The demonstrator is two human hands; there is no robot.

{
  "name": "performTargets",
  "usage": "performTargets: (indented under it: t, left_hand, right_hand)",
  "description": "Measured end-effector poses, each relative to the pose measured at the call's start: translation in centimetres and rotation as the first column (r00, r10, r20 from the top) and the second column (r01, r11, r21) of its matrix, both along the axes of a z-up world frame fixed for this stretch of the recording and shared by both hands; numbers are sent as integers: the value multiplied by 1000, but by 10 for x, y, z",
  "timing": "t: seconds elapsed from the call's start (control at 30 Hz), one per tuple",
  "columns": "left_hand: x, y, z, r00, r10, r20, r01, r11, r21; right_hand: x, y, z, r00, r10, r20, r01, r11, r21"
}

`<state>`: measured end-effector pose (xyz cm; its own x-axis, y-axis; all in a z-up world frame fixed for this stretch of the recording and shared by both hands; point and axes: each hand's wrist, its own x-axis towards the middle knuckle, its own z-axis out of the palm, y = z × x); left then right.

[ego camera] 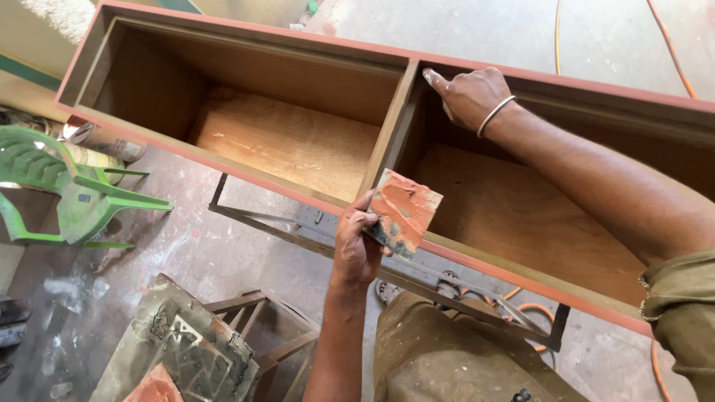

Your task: The person applies reddish-brown wood filler to the edges and corners of a wooden cabinet using a putty knife. They repeatedly scoop filler from a container and smooth it along the cabinet's seams and edges.

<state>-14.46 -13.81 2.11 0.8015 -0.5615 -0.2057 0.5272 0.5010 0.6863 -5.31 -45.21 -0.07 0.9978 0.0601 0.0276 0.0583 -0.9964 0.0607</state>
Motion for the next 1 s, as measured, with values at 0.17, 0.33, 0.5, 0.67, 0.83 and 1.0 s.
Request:
performTargets:
  t: [0.17, 0.33, 0.5, 0.67, 0.83, 1.0]
  left_hand:
    - [-3, -3, 1, 999, -15, -30, 16, 1000, 8]
    - [-8, 15, -5, 998, 26, -49, -25, 1000, 14]
    - [-14, 30, -10, 995, 63, -77, -61, 998, 25]
    - [-6, 26, -24, 981, -191, -31, 183, 969, -164]
    - [10, 27, -36, 990, -139, 22, 139, 945, -297]
    - [8, 23, -50, 999, -52, -2, 50, 976, -211]
  right_hand:
    - [6, 7, -11, 999, 39, 13, -35, 981, -192]
    - [2, -1, 21, 978, -58, -199, 22, 983, -180]
    - [-48, 31, 77, 992, 110, -68, -102, 988, 112]
    - [-128, 64, 83, 728, 592, 345, -638, 400, 658]
    - [-123, 31, 82, 798, 572, 191, -594, 689, 415]
    - [-49, 6, 42, 978, -12, -207, 58, 975, 215]
